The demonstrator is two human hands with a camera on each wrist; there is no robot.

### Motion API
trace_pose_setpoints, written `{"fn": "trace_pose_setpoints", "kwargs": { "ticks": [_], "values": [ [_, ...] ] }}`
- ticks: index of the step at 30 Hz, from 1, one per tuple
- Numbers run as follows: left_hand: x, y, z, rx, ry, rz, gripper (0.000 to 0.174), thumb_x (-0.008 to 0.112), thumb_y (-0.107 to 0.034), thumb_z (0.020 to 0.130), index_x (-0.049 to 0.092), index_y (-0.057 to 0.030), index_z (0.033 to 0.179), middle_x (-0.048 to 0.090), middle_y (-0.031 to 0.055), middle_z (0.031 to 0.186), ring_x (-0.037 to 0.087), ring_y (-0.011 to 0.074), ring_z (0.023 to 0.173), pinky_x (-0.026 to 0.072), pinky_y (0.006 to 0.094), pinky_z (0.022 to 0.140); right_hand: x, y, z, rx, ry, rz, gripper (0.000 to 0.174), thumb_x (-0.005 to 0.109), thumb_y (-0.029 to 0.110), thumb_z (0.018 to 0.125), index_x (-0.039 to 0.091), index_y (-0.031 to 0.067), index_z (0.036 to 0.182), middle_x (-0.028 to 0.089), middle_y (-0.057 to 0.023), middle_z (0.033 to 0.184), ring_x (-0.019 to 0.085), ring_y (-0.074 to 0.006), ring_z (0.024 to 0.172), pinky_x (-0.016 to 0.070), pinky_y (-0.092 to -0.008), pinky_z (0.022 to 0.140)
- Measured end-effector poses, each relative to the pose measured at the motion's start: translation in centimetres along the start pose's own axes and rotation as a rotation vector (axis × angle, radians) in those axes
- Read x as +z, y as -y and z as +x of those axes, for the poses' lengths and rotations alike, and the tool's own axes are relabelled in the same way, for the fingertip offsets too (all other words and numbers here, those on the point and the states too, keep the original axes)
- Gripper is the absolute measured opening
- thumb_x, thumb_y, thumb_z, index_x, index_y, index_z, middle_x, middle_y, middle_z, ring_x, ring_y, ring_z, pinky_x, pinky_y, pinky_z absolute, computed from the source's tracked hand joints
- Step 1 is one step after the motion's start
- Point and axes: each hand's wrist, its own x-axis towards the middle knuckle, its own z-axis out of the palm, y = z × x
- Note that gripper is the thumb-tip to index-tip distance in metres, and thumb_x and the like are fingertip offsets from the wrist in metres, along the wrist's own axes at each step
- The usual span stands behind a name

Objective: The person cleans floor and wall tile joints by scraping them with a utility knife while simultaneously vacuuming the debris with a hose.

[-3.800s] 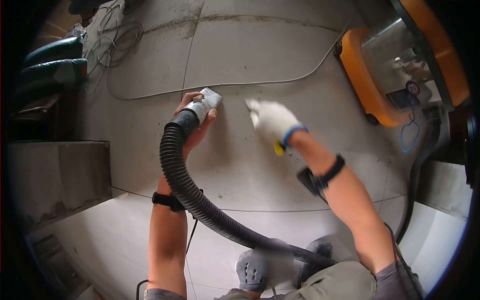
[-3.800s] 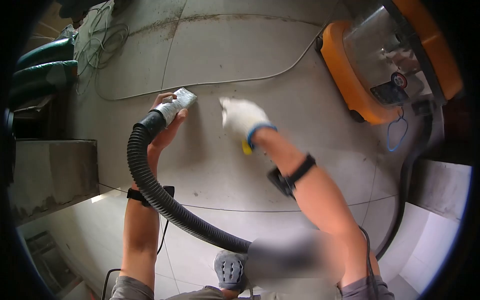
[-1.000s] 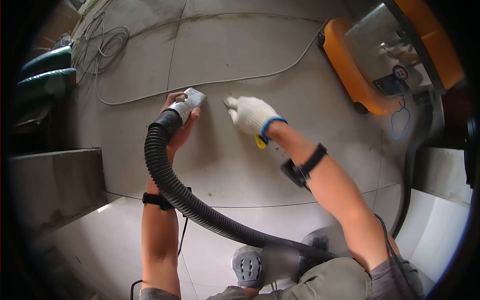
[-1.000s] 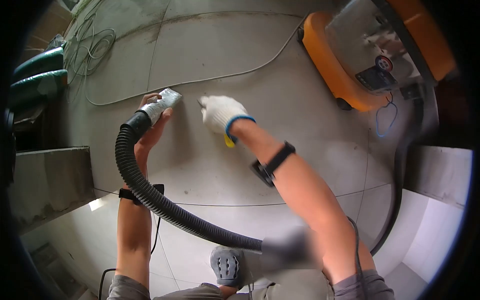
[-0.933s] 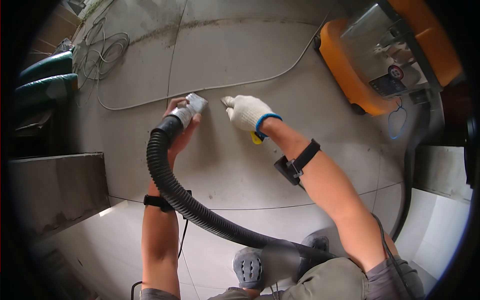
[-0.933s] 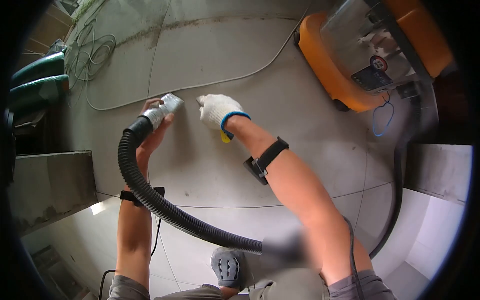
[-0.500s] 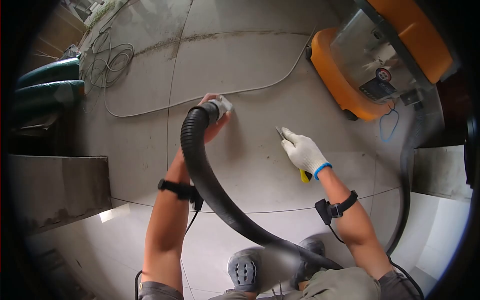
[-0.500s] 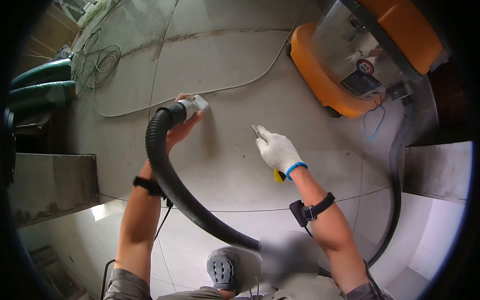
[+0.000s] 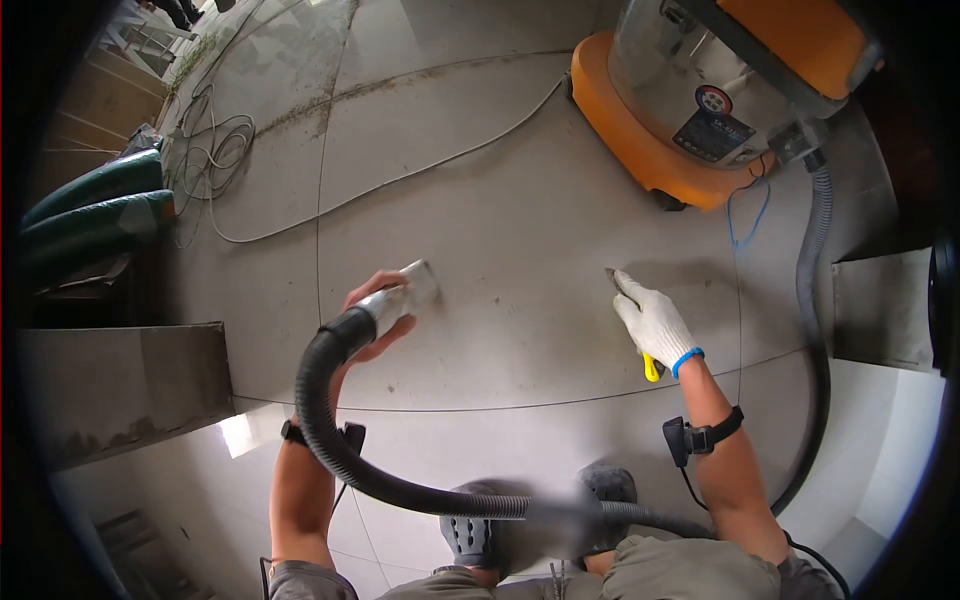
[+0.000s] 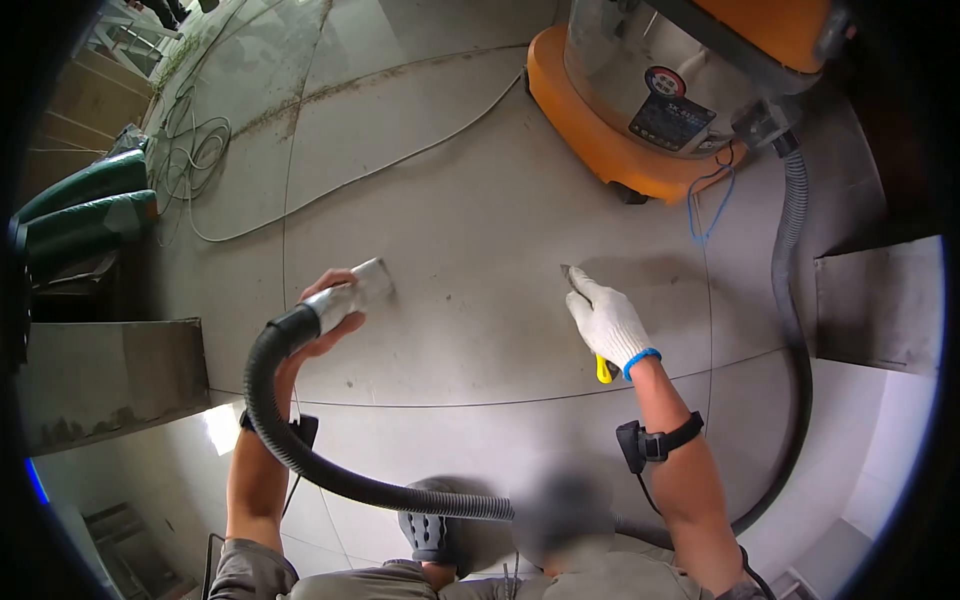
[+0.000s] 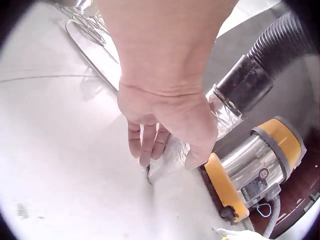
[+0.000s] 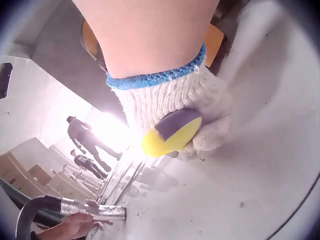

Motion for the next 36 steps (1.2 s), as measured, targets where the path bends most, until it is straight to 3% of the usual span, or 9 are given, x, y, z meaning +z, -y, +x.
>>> {"fn": "trace_pose_setpoints", "kwargs": {
  "ticks": [2,5,7,10,14,17,20,29,36],
  "values": [
    [0.3,0.2,-2.6,-0.045,-0.031,-0.026,0.052,0.091,-0.019,0.084,0.065,-0.0139,0.128,0.068,0.0033,0.11,0.061,0.017,0.1,0.0528,0.0363,0.09,0.4,-1.8,0.2,-0.098,-0.067,0.029,0.054,0.059,0.031,0.106,0.058,0.0133,0.158,0.075,-0.0229,0.131,0.073,-0.0253,0.069,0.0591,-0.0365,0.068],
    [1.5,0.5,-4.5,0.021,-0.1,-0.04,0.057,0.091,-0.017,0.084,0.064,-0.0138,0.134,0.067,0.0051,0.114,0.062,0.0181,0.103,0.052,0.0365,0.094,0.2,-1.8,-0.3,0.004,0.035,-0.012,0.055,0.059,0.032,0.107,0.058,0.0118,0.158,0.073,-0.0225,0.136,0.079,-0.0326,0.091,0.0614,-0.0385,0.084],
    [3.5,-0.6,-4.0,0.036,-0.053,-0.107,0.061,0.09,-0.016,0.085,0.062,-0.0141,0.139,0.068,0.0066,0.116,0.064,0.0199,0.106,0.0526,0.0374,0.094,1.0,-3.8,0.3,-0.197,-0.082,-0.032,0.055,0.059,0.032,0.106,0.058,0.0095,0.157,0.07,-0.0236,0.141,0.074,-0.039,0.119,0.0575,-0.0407,0.102],
    [6.9,-2.0,-0.9,0.101,-0.045,-0.128,0.068,0.09,-0.018,0.085,0.058,-0.0146,0.146,0.07,0.0099,0.117,0.068,0.0235,0.107,0.0552,0.0406,0.093,1.1,-3.6,0.1,-0.133,-0.049,0.0,0.055,0.058,0.032,0.106,0.058,0.0075,0.156,0.065,-0.0247,0.147,0.061,-0.04,0.139,0.0495,-0.0416,0.116],
    [9.8,-4.4,3.0,0.165,0.0,-0.086,0.067,0.089,-0.02,0.086,0.057,-0.0148,0.145,0.071,0.0128,0.12,0.071,0.0271,0.106,0.0572,0.0433,0.091,2.1,-4.2,0.1,-0.332,-0.149,-0.118,0.057,0.059,0.033,0.104,0.058,0.0076,0.156,0.071,-0.0281,0.134,0.07,-0.0406,0.125,0.0553,-0.0426,0.106],
    [10.2,-4.7,2.5,0.105,0.011,-0.08,0.063,0.09,-0.022,0.085,0.058,-0.0154,0.14,0.071,0.0135,0.12,0.072,0.0292,0.105,0.0575,0.0431,0.092,2.9,-0.4,-1.9,-0.219,0.026,-0.029,0.06,0.061,0.035,0.102,0.059,0.0074,0.155,0.076,-0.0279,0.114,0.075,-0.0432,0.108,0.0586,-0.0451,0.097],
    [8.7,-3.9,-0.9,0.073,-0.034,-0.132,0.062,0.09,-0.018,0.086,0.059,-0.0157,0.14,0.07,0.011,0.12,0.07,0.0264,0.107,0.0563,0.0414,0.093,4.8,3.5,-3.2,-0.348,0.237,-0.4,0.058,0.054,0.029,0.102,0.058,0.0087,0.156,0.076,-0.0282,0.1,0.076,-0.0426,0.095,0.0594,-0.0515,0.087],
    [7.8,-3.4,-6.0,-0.068,-0.199,-0.104,0.062,0.09,-0.015,0.087,0.059,-0.0165,0.141,0.067,0.0078,0.123,0.065,0.0218,0.107,0.055,0.0396,0.093,10.7,11.1,4.3,-0.566,0.205,-0.42,0.059,0.05,0.019,0.103,0.05,0.0091,0.161,0.078,-0.0228,0.113,0.074,-0.0449,0.106,0.0577,-0.0582,0.095],
    [8.9,-3.0,-5.9,-0.127,-0.276,-0.153,0.062,0.092,-0.032,0.09,0.06,-0.0141,0.141,0.07,0.0094,0.116,0.067,0.0209,0.104,0.0573,0.0383,0.091,12.2,8.4,0.2,-0.535,0.144,-0.497,0.054,0.051,0.023,0.101,0.059,0.0108,0.153,0.076,-0.0234,0.118,0.073,-0.0458,0.105,0.0571,-0.0567,0.094]
  ]
}}
